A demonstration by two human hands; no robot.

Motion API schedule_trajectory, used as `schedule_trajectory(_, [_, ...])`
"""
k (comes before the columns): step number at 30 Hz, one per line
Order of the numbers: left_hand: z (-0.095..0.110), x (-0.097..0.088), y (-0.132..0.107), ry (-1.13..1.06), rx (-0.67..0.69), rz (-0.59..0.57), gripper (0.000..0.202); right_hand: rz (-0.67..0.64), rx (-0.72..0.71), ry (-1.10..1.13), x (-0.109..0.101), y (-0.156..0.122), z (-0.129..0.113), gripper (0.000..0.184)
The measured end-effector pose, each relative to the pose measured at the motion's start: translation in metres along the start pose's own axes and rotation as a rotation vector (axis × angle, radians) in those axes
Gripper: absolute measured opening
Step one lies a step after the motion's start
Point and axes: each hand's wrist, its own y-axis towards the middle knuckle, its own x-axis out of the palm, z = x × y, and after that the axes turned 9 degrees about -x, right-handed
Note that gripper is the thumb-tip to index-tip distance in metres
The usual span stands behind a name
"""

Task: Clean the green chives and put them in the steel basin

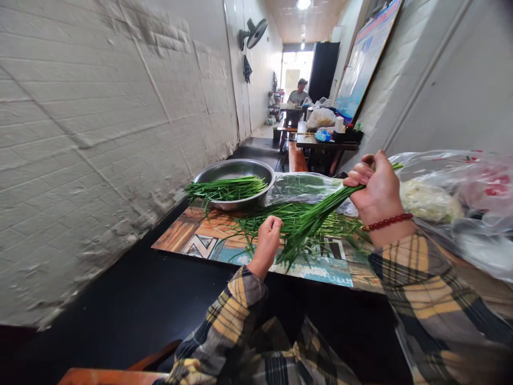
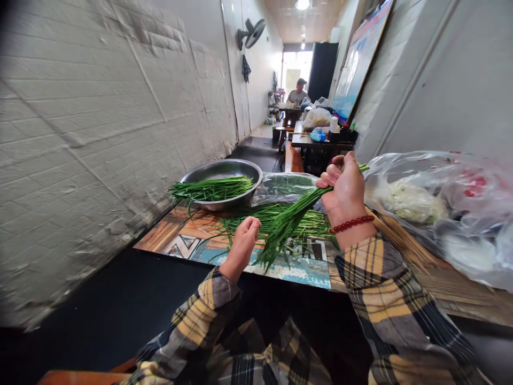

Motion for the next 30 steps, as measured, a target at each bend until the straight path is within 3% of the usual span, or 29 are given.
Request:
schedule_trajectory(3, [0.010,-0.006,0.005,0.044,0.065,-0.025,0.026,-0.002,-0.025,-0.031,0.000,-0.001,0.005,0.040])
schedule_trajectory(6, [0.041,-0.001,0.010,0.015,0.160,-0.119,0.029,-0.037,-0.075,-0.076,0.006,-0.007,0.014,0.036])
schedule_trajectory(9, [0.073,0.017,0.014,0.023,0.257,-0.307,0.047,-0.085,-0.132,-0.119,0.020,-0.017,0.026,0.034])
schedule_trajectory(12, [0.091,0.040,0.020,0.017,0.356,-0.353,0.058,-0.151,-0.203,-0.159,0.036,-0.027,0.037,0.032])
schedule_trajectory(14, [0.095,0.050,0.024,-0.074,0.371,-0.310,0.048,-0.243,-0.246,-0.194,0.045,-0.032,0.042,0.029])
schedule_trajectory(16, [0.095,0.051,0.027,-0.193,0.304,-0.277,0.024,-0.395,-0.265,-0.241,0.050,-0.035,0.041,0.026])
schedule_trajectory(18, [0.094,0.041,0.031,-0.330,0.188,-0.276,0.009,-0.535,-0.263,-0.296,0.049,-0.035,0.035,0.032])
schedule_trajectory(20, [0.093,0.021,0.035,-0.513,0.078,-0.272,0.017,-0.586,-0.245,-0.344,0.039,-0.034,0.025,0.038])
schedule_trajectory(25, [0.087,-0.035,0.046,-0.903,-0.158,-0.191,0.031,-0.417,-0.053,-0.381,-0.016,-0.031,0.017,0.026])
schedule_trajectory(27, [0.083,-0.046,0.049,-0.976,-0.184,-0.145,0.033,-0.380,0.037,-0.388,-0.038,-0.033,0.025,0.023])
schedule_trajectory(30, [0.078,-0.046,0.050,-1.012,-0.185,-0.097,0.034,-0.430,0.100,-0.440,-0.056,-0.044,0.040,0.022])
